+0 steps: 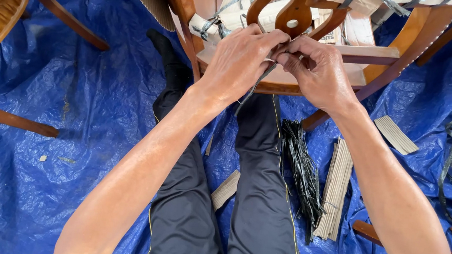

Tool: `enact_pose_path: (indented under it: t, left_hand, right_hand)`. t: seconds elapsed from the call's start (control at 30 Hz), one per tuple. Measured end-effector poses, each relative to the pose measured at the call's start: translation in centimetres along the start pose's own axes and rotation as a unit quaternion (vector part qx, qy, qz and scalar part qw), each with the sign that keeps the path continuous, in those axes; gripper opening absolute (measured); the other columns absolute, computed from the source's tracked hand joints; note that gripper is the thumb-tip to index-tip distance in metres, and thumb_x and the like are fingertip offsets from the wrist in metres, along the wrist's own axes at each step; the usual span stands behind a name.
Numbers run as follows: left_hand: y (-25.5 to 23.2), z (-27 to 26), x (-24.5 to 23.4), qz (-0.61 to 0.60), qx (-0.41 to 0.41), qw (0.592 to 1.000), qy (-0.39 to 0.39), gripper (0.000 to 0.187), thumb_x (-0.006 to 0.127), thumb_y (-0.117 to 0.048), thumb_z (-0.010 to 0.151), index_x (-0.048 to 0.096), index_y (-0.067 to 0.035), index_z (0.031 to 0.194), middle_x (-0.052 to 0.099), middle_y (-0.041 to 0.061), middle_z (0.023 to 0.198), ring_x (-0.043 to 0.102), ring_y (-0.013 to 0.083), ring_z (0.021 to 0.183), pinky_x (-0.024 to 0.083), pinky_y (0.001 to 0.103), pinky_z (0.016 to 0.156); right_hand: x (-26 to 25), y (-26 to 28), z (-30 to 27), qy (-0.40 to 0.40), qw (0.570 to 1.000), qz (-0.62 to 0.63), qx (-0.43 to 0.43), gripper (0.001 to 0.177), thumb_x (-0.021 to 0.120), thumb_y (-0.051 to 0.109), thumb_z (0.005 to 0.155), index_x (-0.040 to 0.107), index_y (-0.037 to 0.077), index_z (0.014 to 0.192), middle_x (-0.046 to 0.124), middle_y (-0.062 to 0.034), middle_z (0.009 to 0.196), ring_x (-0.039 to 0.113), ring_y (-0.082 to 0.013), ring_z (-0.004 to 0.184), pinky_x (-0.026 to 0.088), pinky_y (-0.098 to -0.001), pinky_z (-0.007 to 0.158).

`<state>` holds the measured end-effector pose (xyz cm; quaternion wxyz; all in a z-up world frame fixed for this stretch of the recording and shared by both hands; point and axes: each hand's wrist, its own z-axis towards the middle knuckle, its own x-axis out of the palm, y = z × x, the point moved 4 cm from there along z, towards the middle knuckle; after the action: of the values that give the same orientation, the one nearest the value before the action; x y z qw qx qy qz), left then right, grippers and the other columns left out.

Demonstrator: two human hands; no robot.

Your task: Securing protective cardboard and foam padding to wooden chairs using plastic ties.

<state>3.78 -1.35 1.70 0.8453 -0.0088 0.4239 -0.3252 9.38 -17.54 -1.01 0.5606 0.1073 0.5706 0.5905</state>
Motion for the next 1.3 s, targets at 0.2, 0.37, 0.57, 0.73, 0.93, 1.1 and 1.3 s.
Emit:
enact_pose_path:
  t: [0.2, 0.37, 0.57, 0.73, 0.93, 1.1, 1.3]
  left_hand:
    - [0.6, -0.3, 1.7, 0.005, -0.045, 0.999, -0.029, 0.036, 0.077, -0.002, 0.089, 0.051, -0.006, 0.114, 0.07, 0.01, 0.092, 0.067, 0.0301, 0.095, 0.052, 0.046, 0.076]
    - [-0.4, -0.4, 1.1, -0.011, -0.089, 0.995, -0.048, 0.037, 0.075, 0.002, 0.082, 0.051, -0.004, 0.11, 0.07, 0.012, 0.094, 0.065, 0.0336, 0.098, 0.05, 0.047, 0.078]
    - [0.8, -0.9, 1.3, -0.086, -0.127, 0.987, -0.044, 0.019, 0.067, 0.0, 0.09, 0.067, -0.003, 0.109, 0.075, 0.013, 0.095, 0.067, 0.0357, 0.1, 0.051, 0.047, 0.084]
    - [1.0, -0.8, 0.8, -0.17, -0.216, 0.959, 0.068, 0.038, 0.06, -0.001, 0.091, 0.063, -0.003, 0.129, 0.074, 0.017, 0.094, 0.072, 0.0346, 0.094, 0.053, 0.045, 0.086]
    - [1.2, -0.8, 0.6, -0.064, -0.081, 0.993, -0.049, 0.017, 0.07, 0.0, 0.09, 0.074, -0.003, 0.106, 0.073, 0.013, 0.098, 0.066, 0.0333, 0.098, 0.053, 0.044, 0.084]
    - [0.6, -0.3, 0.3, -0.096, -0.109, 0.989, -0.025, 0.019, 0.074, -0.002, 0.084, 0.063, -0.002, 0.1, 0.073, 0.007, 0.092, 0.066, 0.0313, 0.096, 0.052, 0.045, 0.08]
    - [0.2, -0.2, 0.8, -0.086, -0.128, 0.987, -0.039, 0.022, 0.073, -0.004, 0.085, 0.06, -0.002, 0.102, 0.074, 0.006, 0.084, 0.067, 0.0304, 0.093, 0.051, 0.045, 0.077]
  right_hand:
    - [0.2, 2.2, -1.2, -0.067, 0.964, -0.16, -0.2, 0.017, 0.073, -0.005, 0.096, 0.071, 0.001, 0.111, 0.071, -0.013, 0.104, 0.072, -0.0264, 0.096, 0.058, -0.0359, 0.08]
    - [1.0, 1.4, -1.5, -0.111, 0.921, -0.273, -0.253, 0.023, 0.075, -0.009, 0.092, 0.065, 0.001, 0.11, 0.067, -0.0131, 0.101, 0.068, -0.0326, 0.095, 0.056, -0.0415, 0.077]
    - [1.6, 1.2, -1.2, -0.158, 0.902, -0.243, -0.32, 0.029, 0.077, -0.01, 0.09, 0.058, 0.0, 0.11, 0.068, -0.0141, 0.108, 0.067, -0.0334, 0.095, 0.055, -0.0423, 0.079]
    - [2.1, 1.2, -1.1, -0.191, 0.893, -0.22, -0.343, 0.03, 0.08, -0.012, 0.093, 0.058, 0.0, 0.11, 0.069, -0.0142, 0.111, 0.067, -0.0339, 0.096, 0.055, -0.0423, 0.079]
    - [2.0, 1.2, -1.3, -0.187, 0.889, -0.225, -0.353, 0.029, 0.08, -0.012, 0.094, 0.058, -0.001, 0.109, 0.069, -0.0156, 0.11, 0.067, -0.0334, 0.095, 0.055, -0.0421, 0.079]
    - [1.7, 1.1, -1.2, -0.169, 0.89, -0.246, -0.345, 0.029, 0.079, -0.012, 0.092, 0.059, -0.002, 0.11, 0.067, -0.0159, 0.111, 0.064, -0.0348, 0.096, 0.054, -0.0432, 0.079]
    - [1.4, 0.5, -1.3, -0.177, 0.901, -0.251, -0.307, 0.029, 0.08, -0.01, 0.092, 0.058, 0.0, 0.108, 0.066, -0.0154, 0.112, 0.066, -0.0344, 0.099, 0.055, -0.0427, 0.081]
